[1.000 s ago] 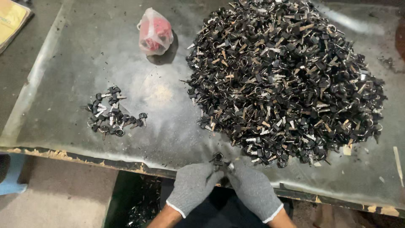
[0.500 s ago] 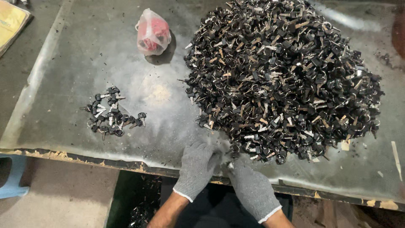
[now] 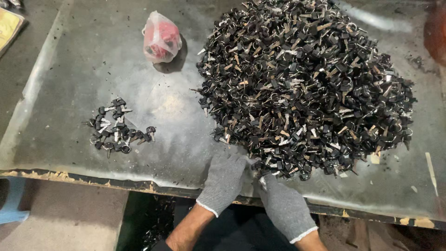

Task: The person wearing gray gloves picks small black metal parts one at a time from a large pile on a worn work table and places them into a separate small pile on the left side of the table, repeating this sorting motion throughout the episode.

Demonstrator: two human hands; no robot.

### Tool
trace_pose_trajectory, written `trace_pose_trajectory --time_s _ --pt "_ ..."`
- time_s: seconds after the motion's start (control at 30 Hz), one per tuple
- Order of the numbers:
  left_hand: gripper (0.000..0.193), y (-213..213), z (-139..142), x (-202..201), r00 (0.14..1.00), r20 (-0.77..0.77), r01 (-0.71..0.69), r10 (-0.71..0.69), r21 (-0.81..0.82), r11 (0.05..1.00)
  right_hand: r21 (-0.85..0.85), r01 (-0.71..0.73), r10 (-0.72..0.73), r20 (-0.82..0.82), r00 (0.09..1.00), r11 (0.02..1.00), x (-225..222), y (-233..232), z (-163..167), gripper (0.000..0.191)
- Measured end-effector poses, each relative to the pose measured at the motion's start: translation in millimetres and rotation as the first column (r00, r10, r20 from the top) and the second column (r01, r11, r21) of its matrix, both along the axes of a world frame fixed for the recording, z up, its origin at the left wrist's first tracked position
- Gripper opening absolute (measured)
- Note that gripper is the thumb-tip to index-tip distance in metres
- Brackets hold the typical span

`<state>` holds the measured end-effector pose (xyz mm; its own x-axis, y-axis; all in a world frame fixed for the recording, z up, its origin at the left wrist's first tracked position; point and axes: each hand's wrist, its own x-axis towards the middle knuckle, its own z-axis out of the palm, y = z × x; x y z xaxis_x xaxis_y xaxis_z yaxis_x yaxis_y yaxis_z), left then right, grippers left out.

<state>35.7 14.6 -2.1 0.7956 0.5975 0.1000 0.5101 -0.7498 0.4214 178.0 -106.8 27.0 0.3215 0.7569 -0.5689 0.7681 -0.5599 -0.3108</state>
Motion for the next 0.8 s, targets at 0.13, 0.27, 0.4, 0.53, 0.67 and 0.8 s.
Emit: trace_pose_trajectory --time_s 0.13,0.27,0.4,0.53,0.67,0.8 --pt "0.033 -5.8 8.6 -0.1 0.965 0.254 -0.076 0.067 0.026 0.997 0.025 -0.13 0.13 0.011 0.992 0.991 -0.7 -7.6 -3.9 0.055" --pt "0.022 -11.0 11.0 24.9 0.968 0.217 -0.101 0.128 -0.132 0.986 0.301 -0.244 0.223 0.103 0.969 0.922 -3.5 -16.4 -23.2 0.033" --pt "0.021 -10.1 4.1 25.8 0.988 0.123 -0.053 0.089 -0.274 0.96 0.208 -0.283 0.275 0.067 0.959 0.936 5.4 -12.9 -33.4 0.037" --pt "0.04 -8.8 -1.4 -0.5 0.99 0.14 -0.04 0.032 0.054 0.998 0.128 0.041 -0.042 0.005 0.999 0.991 9.2 -9.8 -24.3 0.034" --pt "0.053 -13.3 -0.8 -18.2 0.979 -0.005 -0.2 0.203 -0.197 0.96 0.184 0.027 -0.007 -0.108 0.994 0.982 -0.1 -8.6 -16.2 0.048" --pt "0.02 -16.7 -1.8 -20.3 0.981 0.139 -0.128 0.138 -0.08 0.989 0.374 -0.028 0.072 -0.105 0.992 0.927 -8.3 1.3 -25.2 0.037"
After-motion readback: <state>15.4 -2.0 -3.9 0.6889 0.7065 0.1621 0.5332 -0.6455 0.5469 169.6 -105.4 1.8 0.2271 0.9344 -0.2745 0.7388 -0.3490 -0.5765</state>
